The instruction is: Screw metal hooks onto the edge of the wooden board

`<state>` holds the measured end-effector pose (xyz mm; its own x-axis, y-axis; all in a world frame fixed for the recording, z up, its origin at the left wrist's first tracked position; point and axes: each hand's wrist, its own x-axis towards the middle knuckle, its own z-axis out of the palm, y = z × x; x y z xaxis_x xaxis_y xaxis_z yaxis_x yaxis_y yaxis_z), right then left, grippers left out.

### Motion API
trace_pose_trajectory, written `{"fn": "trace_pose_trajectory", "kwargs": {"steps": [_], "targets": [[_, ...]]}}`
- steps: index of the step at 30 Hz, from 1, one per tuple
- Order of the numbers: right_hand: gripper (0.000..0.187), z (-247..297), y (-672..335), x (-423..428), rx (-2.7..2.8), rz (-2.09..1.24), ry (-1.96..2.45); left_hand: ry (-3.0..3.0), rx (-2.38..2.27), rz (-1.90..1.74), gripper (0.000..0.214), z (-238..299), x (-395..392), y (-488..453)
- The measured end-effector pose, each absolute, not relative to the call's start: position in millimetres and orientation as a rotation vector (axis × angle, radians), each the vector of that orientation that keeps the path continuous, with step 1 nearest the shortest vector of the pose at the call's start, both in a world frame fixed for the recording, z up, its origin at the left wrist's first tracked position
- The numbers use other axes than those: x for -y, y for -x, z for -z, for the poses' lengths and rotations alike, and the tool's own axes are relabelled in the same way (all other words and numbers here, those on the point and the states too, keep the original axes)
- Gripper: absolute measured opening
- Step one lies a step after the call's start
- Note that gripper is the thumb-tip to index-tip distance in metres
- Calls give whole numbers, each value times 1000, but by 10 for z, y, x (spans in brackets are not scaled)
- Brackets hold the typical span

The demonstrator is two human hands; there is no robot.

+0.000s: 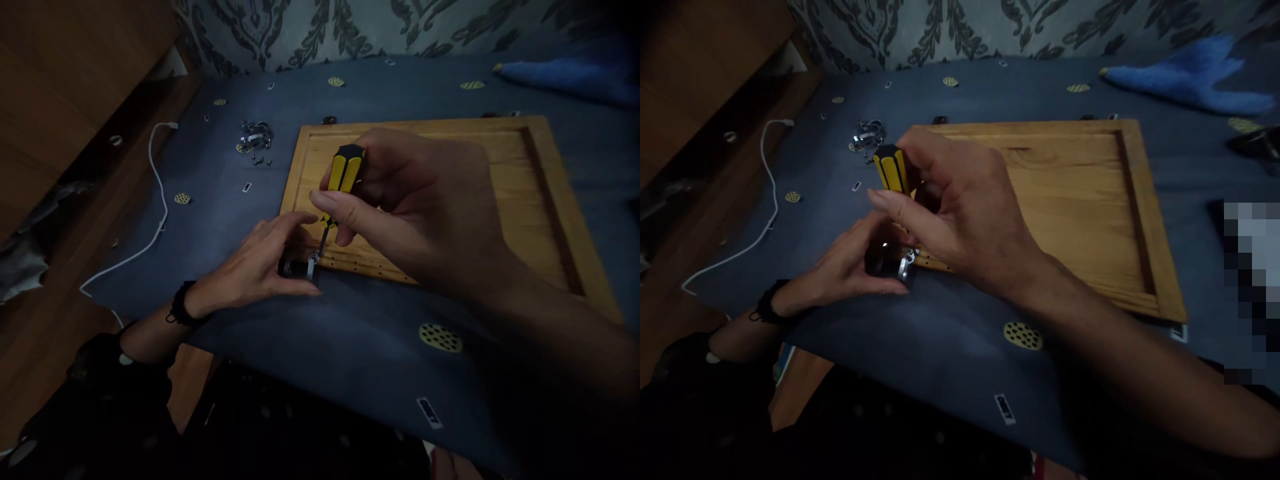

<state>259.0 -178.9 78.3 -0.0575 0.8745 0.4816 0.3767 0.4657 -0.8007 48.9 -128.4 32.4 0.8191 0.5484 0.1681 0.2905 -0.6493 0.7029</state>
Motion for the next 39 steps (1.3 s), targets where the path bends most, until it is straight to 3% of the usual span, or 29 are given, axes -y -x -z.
{"fn": "trace_pose_trajectory", "kwargs": {"steps": [5,12,28,39], "targets": [[24,-782,-2596,1784,1677,-606,1125,-2292,-628,-679,90,-455,1258,-399],[28,-774,-2616,1775,1668,-628,1178,-2259,-655,-541,94,-466,1255,-360],[13,-813,-2566,1826,1637,-627,1162,-2231,-660,-438,86,-291,1285,-434],[18,-824,-2562,1837,1648,-587,1185,-2220,-605,-426,85,-294,1235,-412]]}}
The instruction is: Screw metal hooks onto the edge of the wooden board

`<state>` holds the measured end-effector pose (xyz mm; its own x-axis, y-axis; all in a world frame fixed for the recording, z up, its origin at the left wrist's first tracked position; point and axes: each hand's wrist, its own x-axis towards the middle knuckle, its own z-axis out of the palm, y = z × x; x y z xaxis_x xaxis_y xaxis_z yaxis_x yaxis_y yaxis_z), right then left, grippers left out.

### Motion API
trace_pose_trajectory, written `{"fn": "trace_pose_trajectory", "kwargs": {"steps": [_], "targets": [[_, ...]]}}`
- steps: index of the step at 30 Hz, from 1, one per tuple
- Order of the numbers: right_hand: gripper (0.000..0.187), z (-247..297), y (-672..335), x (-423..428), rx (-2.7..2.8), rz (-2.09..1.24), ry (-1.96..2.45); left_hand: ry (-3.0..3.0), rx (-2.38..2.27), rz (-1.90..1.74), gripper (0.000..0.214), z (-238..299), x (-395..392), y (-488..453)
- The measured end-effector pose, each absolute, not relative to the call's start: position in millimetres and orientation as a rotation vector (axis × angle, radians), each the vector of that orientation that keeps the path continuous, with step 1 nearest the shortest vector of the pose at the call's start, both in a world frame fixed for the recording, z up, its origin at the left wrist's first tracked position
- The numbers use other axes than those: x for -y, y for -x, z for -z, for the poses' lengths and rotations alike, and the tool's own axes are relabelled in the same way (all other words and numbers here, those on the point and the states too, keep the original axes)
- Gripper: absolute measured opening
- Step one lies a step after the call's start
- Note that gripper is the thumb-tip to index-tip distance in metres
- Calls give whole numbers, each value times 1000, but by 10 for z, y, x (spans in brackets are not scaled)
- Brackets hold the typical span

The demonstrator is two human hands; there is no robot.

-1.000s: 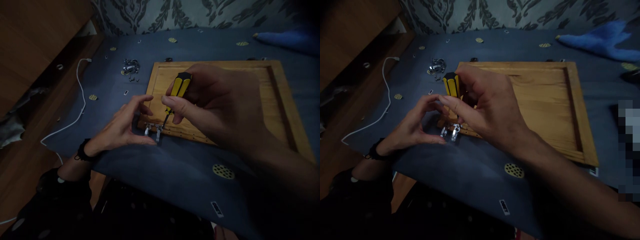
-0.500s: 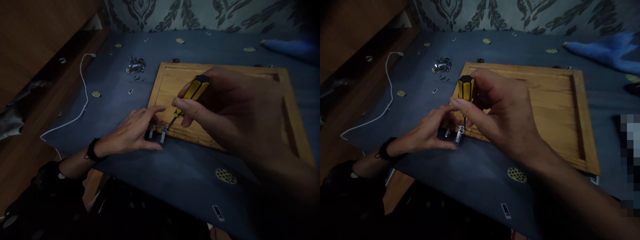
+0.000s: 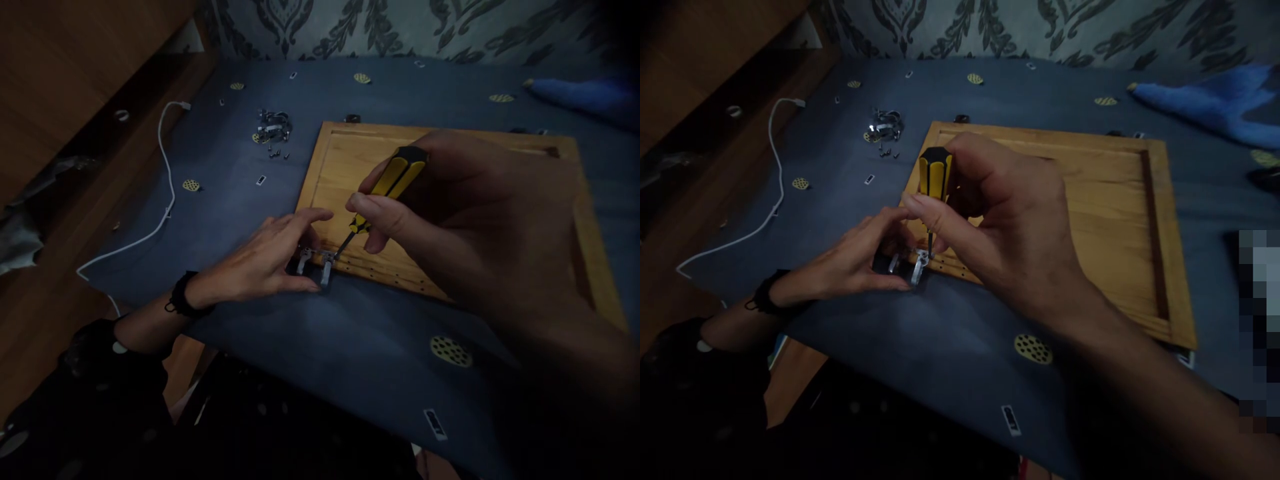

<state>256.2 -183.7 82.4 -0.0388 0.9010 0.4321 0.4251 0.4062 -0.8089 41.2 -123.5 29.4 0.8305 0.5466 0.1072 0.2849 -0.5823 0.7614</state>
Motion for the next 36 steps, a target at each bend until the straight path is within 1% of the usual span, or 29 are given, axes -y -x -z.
{"fn": "trace_pose_trajectory", "kwargs": {"steps": [6,11,15,21,27,32,36], "targets": [[18,-831,-2556,1832,1653,-584,1174,-2216,-588,-385,84,-314,1251,-406],[21,-828,-2553,1808,1651,-619,1133,-2293,-593,-491,98,-391,1184,-344],[26,-824,-2555,1816,1659,-587,1149,-2276,-630,-545,102,-463,1045,-238],[26,-805,-2585,1817,1710,-515,1162,-2278,-697,-419,87,-488,957,-156],[22,-790,-2593,1797,1692,-560,1102,-2242,-565,-447,87,-437,1046,-222],[21,-799,-2583,1808,1692,-567,1154,-2233,-508,-482,85,-352,1127,-295],[27,-793,-2588,1808,1689,-574,1210,-2303,-476,-536,84,-305,1160,-366]]}}
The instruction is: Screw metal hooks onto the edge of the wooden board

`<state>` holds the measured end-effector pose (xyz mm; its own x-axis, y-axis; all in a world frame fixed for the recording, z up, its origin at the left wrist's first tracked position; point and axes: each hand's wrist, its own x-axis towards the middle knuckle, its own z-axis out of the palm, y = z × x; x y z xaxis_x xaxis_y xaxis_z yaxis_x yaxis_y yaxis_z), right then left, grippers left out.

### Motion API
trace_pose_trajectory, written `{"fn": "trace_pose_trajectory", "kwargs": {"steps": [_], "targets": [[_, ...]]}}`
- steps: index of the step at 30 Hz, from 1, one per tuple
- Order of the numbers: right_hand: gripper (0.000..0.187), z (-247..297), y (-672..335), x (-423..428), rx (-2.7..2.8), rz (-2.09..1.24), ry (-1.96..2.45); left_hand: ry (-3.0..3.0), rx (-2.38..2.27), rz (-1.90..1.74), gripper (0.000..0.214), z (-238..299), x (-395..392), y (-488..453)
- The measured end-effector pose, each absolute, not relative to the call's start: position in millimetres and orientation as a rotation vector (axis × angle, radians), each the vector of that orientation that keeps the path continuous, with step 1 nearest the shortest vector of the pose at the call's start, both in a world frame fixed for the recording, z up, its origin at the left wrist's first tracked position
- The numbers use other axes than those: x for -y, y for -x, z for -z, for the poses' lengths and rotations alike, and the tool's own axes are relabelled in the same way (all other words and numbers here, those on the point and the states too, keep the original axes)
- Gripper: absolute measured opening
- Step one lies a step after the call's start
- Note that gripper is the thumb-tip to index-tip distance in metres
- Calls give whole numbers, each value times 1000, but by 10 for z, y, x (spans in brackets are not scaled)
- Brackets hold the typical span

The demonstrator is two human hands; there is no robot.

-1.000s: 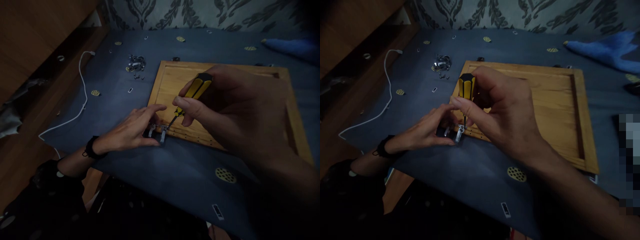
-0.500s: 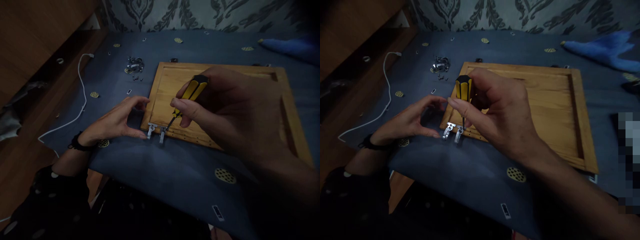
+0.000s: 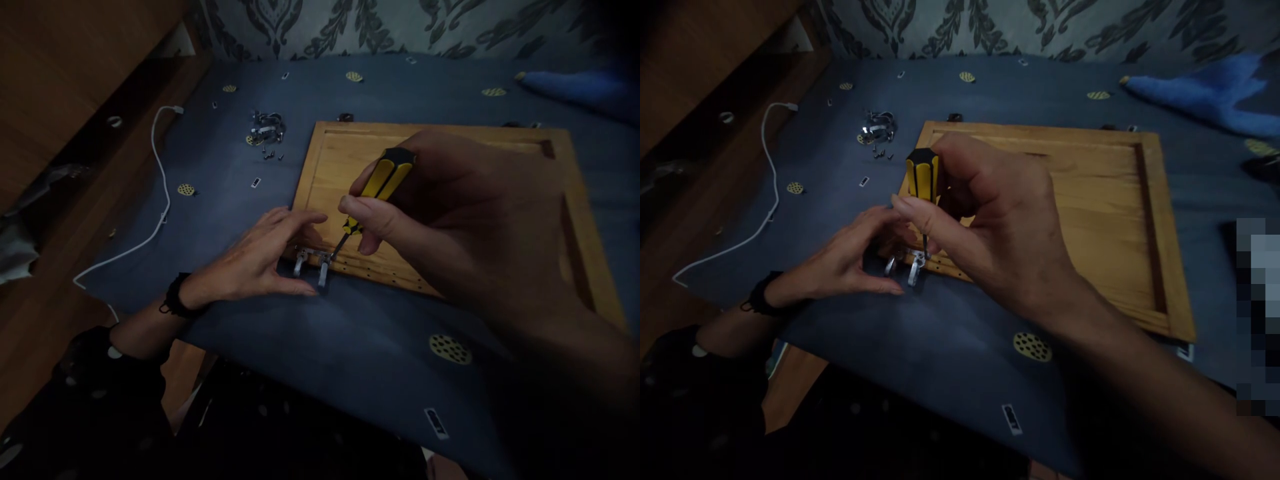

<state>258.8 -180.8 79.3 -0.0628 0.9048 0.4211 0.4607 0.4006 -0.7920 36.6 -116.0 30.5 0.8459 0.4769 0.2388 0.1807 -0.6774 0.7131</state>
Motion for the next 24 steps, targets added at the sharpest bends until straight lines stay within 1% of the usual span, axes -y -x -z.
{"fn": "trace_pose_trajectory", "kwargs": {"steps": [3,6,9,12,15,19,24], "targets": [[28,-785,-2599,1804,1689,-536,1230,-2367,-463,-556,83,-286,1178,-411],[24,-781,-2605,1808,1685,-508,1227,-2379,-496,-557,84,-262,1202,-440],[24,-777,-2607,1809,1673,-549,1233,-2374,-542,-528,85,-236,1220,-454],[28,-770,-2607,1797,1661,-605,1196,-2376,-567,-510,83,-219,1224,-459],[31,-763,-2601,1785,1668,-569,1150,-2385,-575,-502,79,-216,1220,-461],[28,-764,-2584,1795,1683,-518,1098,-2409,-571,-517,78,-221,1223,-463],[24,-773,-2575,1822,1721,-494,1141,-2410,-584,-522,82,-199,1233,-459]]}}
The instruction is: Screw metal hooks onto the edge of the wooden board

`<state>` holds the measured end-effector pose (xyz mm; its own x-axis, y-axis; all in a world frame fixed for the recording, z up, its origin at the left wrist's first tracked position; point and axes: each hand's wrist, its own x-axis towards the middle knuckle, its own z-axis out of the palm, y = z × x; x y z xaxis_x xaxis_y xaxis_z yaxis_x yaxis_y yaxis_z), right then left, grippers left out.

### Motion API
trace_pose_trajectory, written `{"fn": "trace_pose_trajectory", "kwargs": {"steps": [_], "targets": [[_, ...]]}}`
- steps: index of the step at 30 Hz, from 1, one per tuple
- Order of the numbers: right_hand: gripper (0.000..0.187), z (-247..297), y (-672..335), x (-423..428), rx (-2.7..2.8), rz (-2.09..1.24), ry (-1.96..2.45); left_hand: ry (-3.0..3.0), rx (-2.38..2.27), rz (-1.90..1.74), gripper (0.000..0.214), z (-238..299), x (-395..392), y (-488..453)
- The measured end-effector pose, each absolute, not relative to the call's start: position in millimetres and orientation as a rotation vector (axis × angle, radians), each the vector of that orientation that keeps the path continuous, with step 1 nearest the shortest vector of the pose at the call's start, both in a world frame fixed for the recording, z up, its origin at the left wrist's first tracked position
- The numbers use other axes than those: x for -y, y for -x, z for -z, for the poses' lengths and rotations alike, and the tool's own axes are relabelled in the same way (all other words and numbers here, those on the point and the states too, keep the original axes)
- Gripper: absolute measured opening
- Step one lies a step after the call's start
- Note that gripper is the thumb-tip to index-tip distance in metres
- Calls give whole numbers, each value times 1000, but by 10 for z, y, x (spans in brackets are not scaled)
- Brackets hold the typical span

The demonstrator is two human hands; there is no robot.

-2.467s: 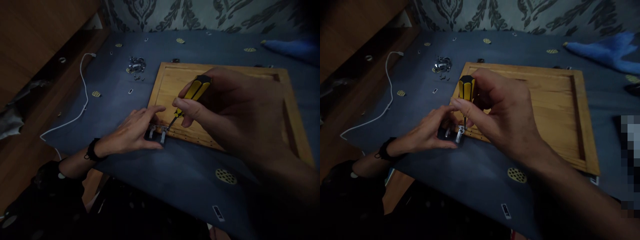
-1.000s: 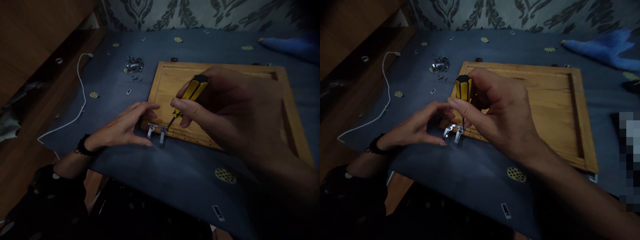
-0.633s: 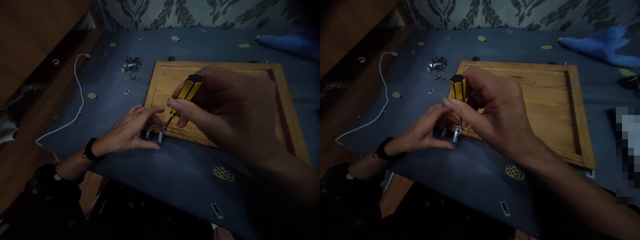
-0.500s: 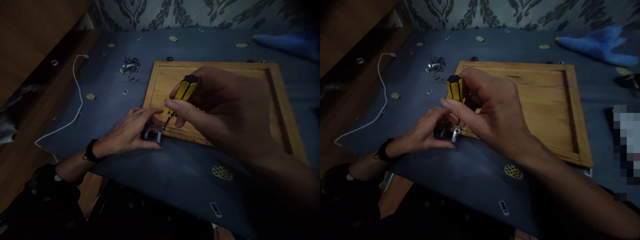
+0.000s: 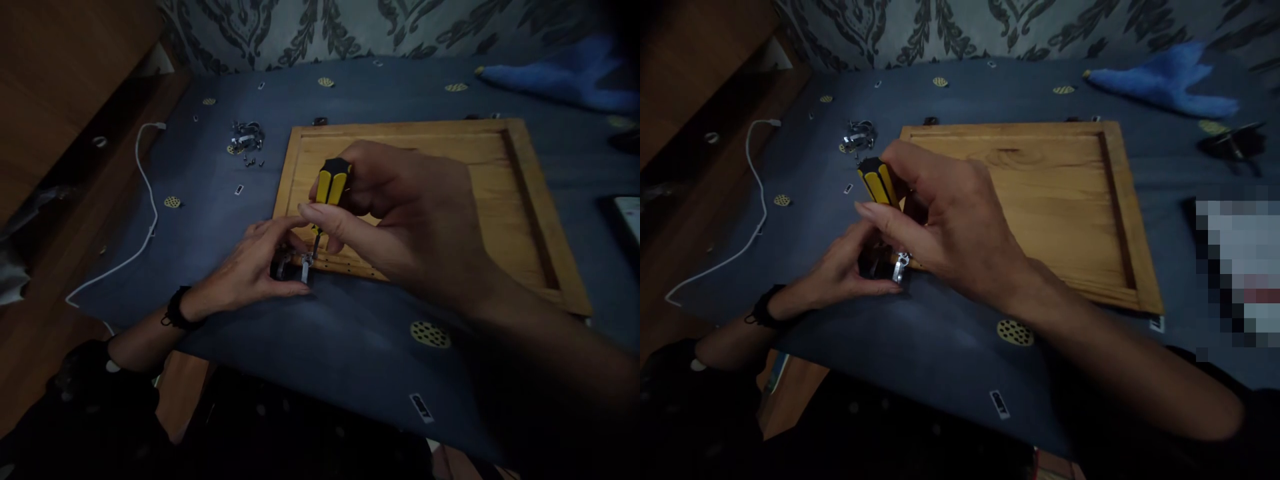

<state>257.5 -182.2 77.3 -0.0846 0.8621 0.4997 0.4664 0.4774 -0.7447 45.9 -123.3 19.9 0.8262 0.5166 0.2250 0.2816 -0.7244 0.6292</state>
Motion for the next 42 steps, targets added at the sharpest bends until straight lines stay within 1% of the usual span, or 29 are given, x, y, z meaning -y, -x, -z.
{"fn": "trace_pose_trajectory", "kwargs": {"steps": [4,9,21,27,35,40,42], "targets": [[24,-778,-2584,1817,1702,-515,1156,-2335,-589,-530,86,-169,1230,-457],[33,-785,-2581,1794,1549,-596,1122,-2206,-606,-523,88,-160,1226,-455],[34,-782,-2573,1818,1559,-588,1208,-2226,-581,-510,85,-194,1223,-472],[27,-781,-2558,1849,1605,-558,1174,-2298,-611,-490,83,-205,1228,-463],[33,-776,-2527,1881,1654,-588,1146,-2332,-578,-534,79,-201,1221,-470],[34,-754,-2524,1865,1631,-566,1151,-2333,-602,-520,83,-211,1222,-472],[36,-735,-2517,1853,1598,-592,1143,-2329,-604,-516,80,-207,1219,-466]]}}
